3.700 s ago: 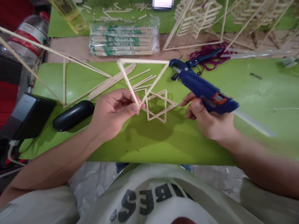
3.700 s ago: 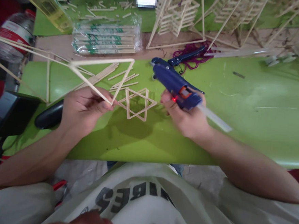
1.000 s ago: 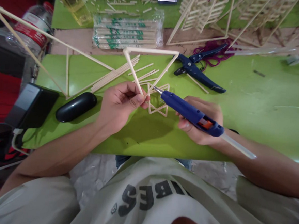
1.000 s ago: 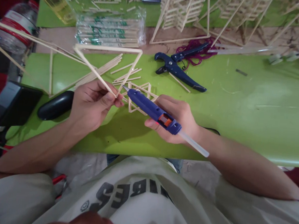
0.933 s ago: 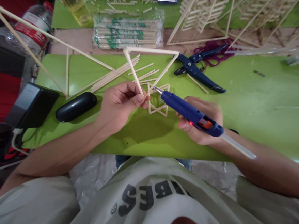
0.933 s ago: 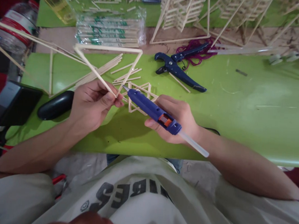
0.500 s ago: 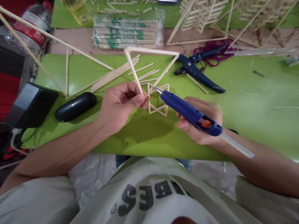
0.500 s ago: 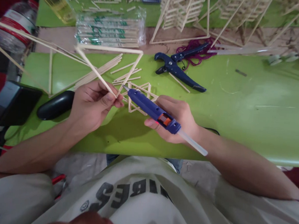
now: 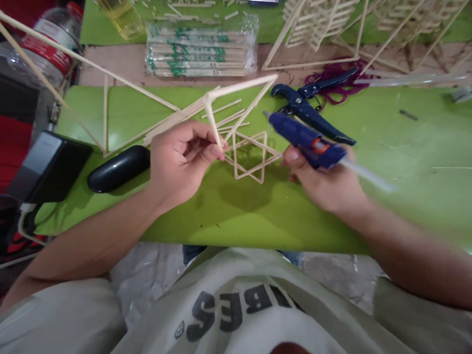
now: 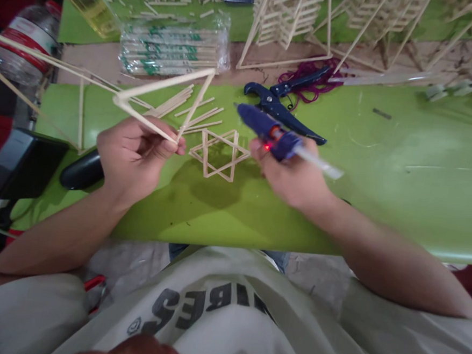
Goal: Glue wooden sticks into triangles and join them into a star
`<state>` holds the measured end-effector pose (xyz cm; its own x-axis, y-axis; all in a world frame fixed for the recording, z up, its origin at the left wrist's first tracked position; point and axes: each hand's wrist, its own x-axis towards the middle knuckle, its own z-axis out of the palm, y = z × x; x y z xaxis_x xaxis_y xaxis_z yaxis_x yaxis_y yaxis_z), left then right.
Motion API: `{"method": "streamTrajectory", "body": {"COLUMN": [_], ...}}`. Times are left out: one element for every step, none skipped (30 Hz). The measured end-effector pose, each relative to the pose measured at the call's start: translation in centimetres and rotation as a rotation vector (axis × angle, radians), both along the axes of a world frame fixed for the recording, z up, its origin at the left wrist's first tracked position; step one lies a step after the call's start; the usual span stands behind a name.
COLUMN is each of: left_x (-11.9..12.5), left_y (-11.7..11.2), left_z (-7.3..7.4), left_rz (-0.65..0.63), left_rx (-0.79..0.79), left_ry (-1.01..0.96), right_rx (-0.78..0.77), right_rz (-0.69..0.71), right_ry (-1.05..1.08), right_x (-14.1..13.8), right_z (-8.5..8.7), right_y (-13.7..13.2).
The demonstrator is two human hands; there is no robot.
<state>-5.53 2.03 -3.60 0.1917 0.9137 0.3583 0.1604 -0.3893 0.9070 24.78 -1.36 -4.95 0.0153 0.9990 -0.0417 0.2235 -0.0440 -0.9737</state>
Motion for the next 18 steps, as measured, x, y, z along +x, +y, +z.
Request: {"method": "streamTrajectory", "body": {"left_x": [-0.2,-0.4,-0.6,-0.8,-1.0,-1.1,-1.2,-1.2,-1.3,-1.3,-1.3,-1.4,-1.4,-1.4,-1.4,-1.4,-1.3,-1.3], "left_y": [0.2,0.5,0.7,0.9,1.1,1.3,1.4,1.4,1.5,1.5,1.5,1.5,1.5,1.4,1.3,1.2,1.1,0.9], "left_z": [0.1,0.1,0.2,0.2,0.2,0.2,0.2,0.1,0.0,-0.2,-0.3,-0.5,-0.6,-0.7,-0.7,-0.7,-0.6,-0.5], "left_rz": [0.023,0.034,0.04,0.033,0.018,0.007,-0.008,-0.014,-0.016,-0.019,-0.018,-0.017,-0.02,-0.025,-0.026,-0.024,-0.021,-0.02], "left_rx": [0.073,0.171,0.27,0.379,0.483,0.532,0.574,0.595,0.608,0.632,0.647,0.656,0.657,0.653,0.651,0.652,0.656,0.665], "left_ry": [0.068,0.145,0.236,0.333,0.406,0.474,0.521,0.562,0.603,0.641,0.686,0.732,0.778,0.823,0.862,0.894,0.92,0.939], "right_rx": [-0.03,-0.043,-0.067,-0.068,-0.049,-0.021,0.014,0.04,0.054,0.057,0.054,0.054,0.056,0.062,0.07,0.073,0.073,0.069], "right_rz": [-0.059,-0.11,-0.129,-0.157,-0.19,-0.222,-0.254,-0.274,-0.284,-0.285,-0.28,-0.275,-0.269,-0.259,-0.248,-0.235,-0.223,-0.214], "right_ry": [0.023,0.051,0.071,0.089,0.095,0.093,0.092,0.092,0.094,0.096,0.095,0.091,0.087,0.088,0.097,0.114,0.133,0.149], "right_x": [0.4,0.9,1.2,1.5,1.7,1.8,1.8,1.7,1.5,1.3,1.1,0.8,0.6,0.4,0.3,0.1,0.0,-0.1], "right_z": [0.0,0.2,0.6,1.0,1.6,2.1,2.7,3.1,3.5,3.9,4.1,4.2,4.3,4.3,4.3,4.3,4.2,4.2], "right_y": [0.5,1.0,1.6,2.1,2.5,2.8,2.9,3.0,2.9,2.7,2.5,2.3,2.1,2.0,1.9,1.8,1.8,1.8]}}
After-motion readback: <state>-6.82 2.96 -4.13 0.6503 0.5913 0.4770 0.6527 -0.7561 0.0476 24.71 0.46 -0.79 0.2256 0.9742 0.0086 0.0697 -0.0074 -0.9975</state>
